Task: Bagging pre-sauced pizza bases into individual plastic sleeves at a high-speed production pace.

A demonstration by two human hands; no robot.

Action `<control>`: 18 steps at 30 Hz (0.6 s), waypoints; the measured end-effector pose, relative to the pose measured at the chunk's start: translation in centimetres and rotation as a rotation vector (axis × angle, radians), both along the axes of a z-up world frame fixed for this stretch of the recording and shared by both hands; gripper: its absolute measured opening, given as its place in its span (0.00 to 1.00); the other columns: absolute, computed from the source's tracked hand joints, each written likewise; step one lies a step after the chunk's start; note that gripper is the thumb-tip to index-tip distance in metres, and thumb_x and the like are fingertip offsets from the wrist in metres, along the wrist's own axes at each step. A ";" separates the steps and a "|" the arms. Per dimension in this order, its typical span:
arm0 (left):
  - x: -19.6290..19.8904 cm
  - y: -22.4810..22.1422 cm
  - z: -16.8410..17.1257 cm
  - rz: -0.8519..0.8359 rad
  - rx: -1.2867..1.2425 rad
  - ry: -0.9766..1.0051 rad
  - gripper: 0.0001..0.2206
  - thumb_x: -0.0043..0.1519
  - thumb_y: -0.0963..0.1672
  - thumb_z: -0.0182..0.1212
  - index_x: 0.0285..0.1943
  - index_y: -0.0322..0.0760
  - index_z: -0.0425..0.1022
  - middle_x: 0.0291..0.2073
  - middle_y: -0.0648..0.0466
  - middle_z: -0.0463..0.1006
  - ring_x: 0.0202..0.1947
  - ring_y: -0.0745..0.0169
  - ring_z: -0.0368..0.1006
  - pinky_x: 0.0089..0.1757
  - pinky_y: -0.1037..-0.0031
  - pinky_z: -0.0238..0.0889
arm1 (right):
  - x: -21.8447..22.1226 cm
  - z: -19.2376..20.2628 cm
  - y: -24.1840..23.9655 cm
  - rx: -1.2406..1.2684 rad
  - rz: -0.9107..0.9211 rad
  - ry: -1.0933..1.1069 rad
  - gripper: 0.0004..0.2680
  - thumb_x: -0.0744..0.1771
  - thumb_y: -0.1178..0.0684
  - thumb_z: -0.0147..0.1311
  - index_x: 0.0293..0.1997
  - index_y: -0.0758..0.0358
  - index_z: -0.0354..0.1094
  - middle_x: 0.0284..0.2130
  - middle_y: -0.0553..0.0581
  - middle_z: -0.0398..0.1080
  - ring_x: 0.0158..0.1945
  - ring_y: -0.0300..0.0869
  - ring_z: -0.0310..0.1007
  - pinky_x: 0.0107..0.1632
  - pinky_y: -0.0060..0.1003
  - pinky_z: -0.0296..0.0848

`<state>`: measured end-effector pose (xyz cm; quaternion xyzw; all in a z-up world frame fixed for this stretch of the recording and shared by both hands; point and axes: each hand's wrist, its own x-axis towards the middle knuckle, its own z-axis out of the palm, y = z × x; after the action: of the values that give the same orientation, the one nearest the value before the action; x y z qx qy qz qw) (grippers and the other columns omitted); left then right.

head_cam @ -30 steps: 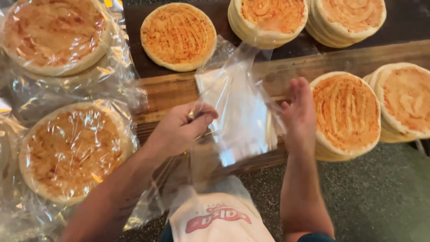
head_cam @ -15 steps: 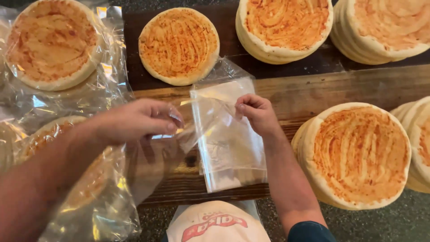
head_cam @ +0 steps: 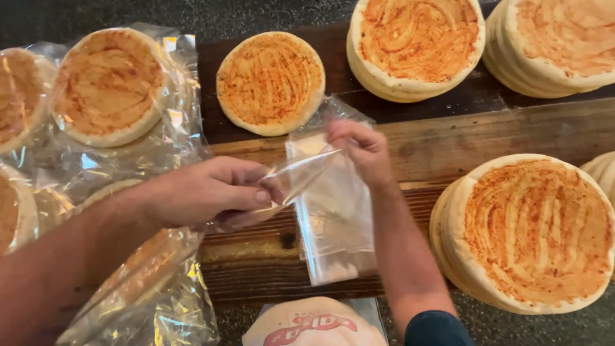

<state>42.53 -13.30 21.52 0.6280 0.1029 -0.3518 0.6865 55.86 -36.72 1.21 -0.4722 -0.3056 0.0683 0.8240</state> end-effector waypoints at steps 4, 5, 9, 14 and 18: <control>1.5 4.3 -1.0 -0.387 0.833 -0.221 0.11 0.61 0.47 0.59 0.47 0.42 0.81 0.20 0.48 0.79 0.21 0.54 0.74 0.23 0.66 0.66 | -1.5 -0.2 -2.3 -0.258 0.031 0.308 0.01 0.65 0.65 0.58 0.35 0.73 0.73 0.23 0.66 0.70 0.25 0.47 0.74 0.34 0.46 0.80; 2.4 5.3 -2.0 -0.589 1.338 -0.351 0.12 0.60 0.53 0.61 0.45 0.50 0.79 0.28 0.49 0.82 0.30 0.44 0.82 0.33 0.58 0.75 | -2.1 -1.1 -3.0 -0.283 0.047 0.418 0.03 0.66 0.67 0.57 0.31 0.74 0.70 0.20 0.68 0.68 0.22 0.52 0.74 0.29 0.49 0.81; 6.5 3.3 -2.2 -0.471 2.162 -1.606 0.22 0.65 0.50 0.67 0.69 0.51 0.77 0.48 0.62 0.85 0.39 0.64 0.81 0.49 0.62 0.65 | -7.3 -5.1 -2.7 -0.536 -0.063 0.599 0.08 0.67 0.60 0.56 0.25 0.68 0.69 0.21 0.61 0.72 0.23 0.43 0.70 0.29 0.33 0.76; -2.1 -7.4 -12.8 -0.247 1.280 -1.128 0.14 0.51 0.52 0.66 0.36 0.44 0.72 0.28 0.54 0.75 0.24 0.49 0.78 0.27 0.58 0.67 | -14.8 -9.6 -1.7 -0.398 -0.360 1.095 0.04 0.67 0.57 0.59 0.38 0.65 0.68 0.28 0.56 0.68 0.30 0.45 0.74 0.30 0.41 0.82; -5.3 -7.5 -19.1 -0.385 1.109 -0.626 0.16 0.59 0.53 0.60 0.43 0.39 0.76 0.34 0.47 0.79 0.35 0.39 0.82 0.34 0.52 0.72 | -18.6 -11.7 -0.9 -0.320 -0.233 1.116 0.06 0.66 0.63 0.59 0.35 0.65 0.62 0.31 0.61 0.72 0.31 0.47 0.75 0.33 0.40 0.80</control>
<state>37.26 -20.84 2.39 0.9678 -0.0497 -0.1641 0.1842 37.25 -37.64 -10.47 -0.5136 0.2421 0.2606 0.7808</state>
